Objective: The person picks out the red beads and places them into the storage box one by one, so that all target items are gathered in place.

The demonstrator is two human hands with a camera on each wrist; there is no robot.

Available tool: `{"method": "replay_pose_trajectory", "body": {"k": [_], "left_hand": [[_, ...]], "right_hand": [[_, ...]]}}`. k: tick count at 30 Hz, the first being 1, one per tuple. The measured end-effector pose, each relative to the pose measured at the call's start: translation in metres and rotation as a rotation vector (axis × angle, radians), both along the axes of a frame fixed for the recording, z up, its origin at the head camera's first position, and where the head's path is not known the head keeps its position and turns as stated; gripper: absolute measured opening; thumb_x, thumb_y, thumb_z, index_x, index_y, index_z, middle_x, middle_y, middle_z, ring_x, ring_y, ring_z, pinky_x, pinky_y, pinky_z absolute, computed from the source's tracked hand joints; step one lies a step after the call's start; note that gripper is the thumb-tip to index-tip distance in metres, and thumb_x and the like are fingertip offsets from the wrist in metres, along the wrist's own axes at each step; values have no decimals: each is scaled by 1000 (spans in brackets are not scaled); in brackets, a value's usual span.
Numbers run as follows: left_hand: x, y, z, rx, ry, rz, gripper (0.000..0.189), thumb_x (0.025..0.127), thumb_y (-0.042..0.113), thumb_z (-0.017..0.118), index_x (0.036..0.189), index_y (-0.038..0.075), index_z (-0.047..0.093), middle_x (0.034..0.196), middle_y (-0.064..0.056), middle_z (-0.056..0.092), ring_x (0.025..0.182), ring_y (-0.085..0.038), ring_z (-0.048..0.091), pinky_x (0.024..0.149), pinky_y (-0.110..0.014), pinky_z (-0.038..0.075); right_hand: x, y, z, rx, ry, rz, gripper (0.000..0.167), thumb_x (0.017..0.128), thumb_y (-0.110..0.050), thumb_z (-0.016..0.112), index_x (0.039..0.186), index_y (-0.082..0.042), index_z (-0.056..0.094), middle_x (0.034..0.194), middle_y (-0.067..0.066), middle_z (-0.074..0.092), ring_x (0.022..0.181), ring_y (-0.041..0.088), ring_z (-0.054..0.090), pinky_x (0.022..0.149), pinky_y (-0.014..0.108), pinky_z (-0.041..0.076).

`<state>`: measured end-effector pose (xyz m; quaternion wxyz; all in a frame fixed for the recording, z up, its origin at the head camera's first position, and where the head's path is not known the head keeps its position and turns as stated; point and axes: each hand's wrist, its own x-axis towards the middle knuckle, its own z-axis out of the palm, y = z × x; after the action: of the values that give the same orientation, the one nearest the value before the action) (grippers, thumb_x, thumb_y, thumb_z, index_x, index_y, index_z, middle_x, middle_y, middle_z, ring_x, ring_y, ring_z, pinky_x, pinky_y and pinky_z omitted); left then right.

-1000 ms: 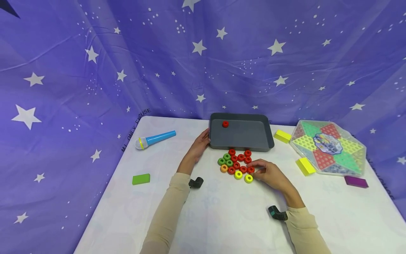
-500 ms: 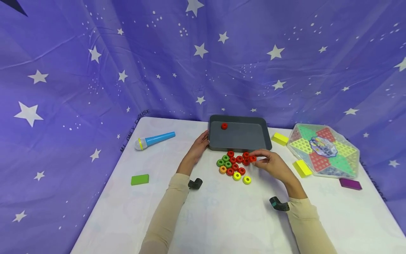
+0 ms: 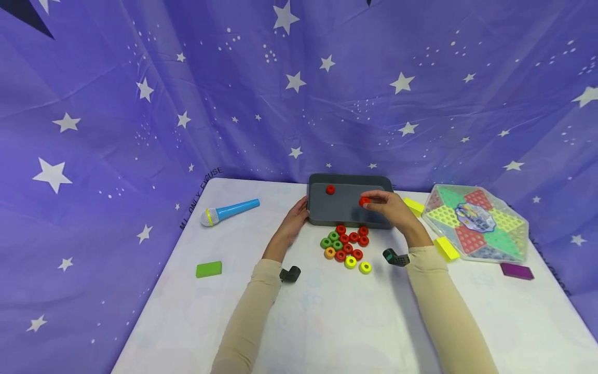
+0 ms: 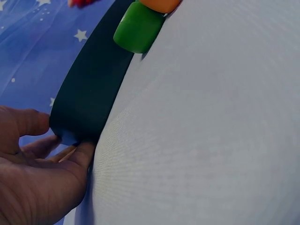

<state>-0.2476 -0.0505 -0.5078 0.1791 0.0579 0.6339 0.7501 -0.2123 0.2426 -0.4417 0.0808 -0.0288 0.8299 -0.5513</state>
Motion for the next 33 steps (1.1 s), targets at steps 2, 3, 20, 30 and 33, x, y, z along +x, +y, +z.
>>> {"method": "replay_pose_trajectory", "body": {"k": [2, 3, 20, 30, 33], "left_hand": [[0, 0, 0, -1, 2, -4, 55, 101, 1, 38, 154, 14, 25, 158, -6, 26, 145, -20, 25, 118, -37, 25], [1, 0, 1, -1, 4, -6, 55, 101, 1, 38, 154, 13, 25, 158, -7, 26, 145, -20, 24, 118, -38, 25], [0, 0, -3, -1, -15, 8, 56, 101, 1, 38, 154, 13, 25, 158, -7, 26, 145, -21, 24, 118, -40, 25], [3, 0, -5, 9, 10, -9, 56, 100, 0, 37, 154, 12, 24, 158, -9, 25, 145, -23, 24, 118, -41, 24], [3, -1, -4, 4, 11, -7, 56, 101, 0, 37, 154, 11, 24, 158, -10, 25, 146, -23, 23, 118, -41, 24]], "right_hand": [[-10, -2, 2, -2, -8, 0, 46, 92, -21, 66, 133, -2, 55, 128, 16, 60, 110, 19, 59, 109, 49, 38], [-14, -3, 3, 0, -17, -7, 45, 92, -20, 65, 133, -2, 55, 128, 17, 59, 112, 21, 58, 109, 50, 37], [-66, -27, -11, 19, -232, -208, 40, 92, -15, 63, 130, -2, 59, 130, 15, 58, 114, 25, 55, 103, 37, 43], [-74, -46, -23, -11, -181, -392, 38, 86, -7, 66, 123, 1, 63, 111, 10, 63, 87, 12, 55, 82, 25, 47], [-77, -51, -24, -10, -152, -464, 38, 83, -7, 66, 120, 1, 65, 103, 10, 66, 83, 13, 56, 75, 24, 45]]}}
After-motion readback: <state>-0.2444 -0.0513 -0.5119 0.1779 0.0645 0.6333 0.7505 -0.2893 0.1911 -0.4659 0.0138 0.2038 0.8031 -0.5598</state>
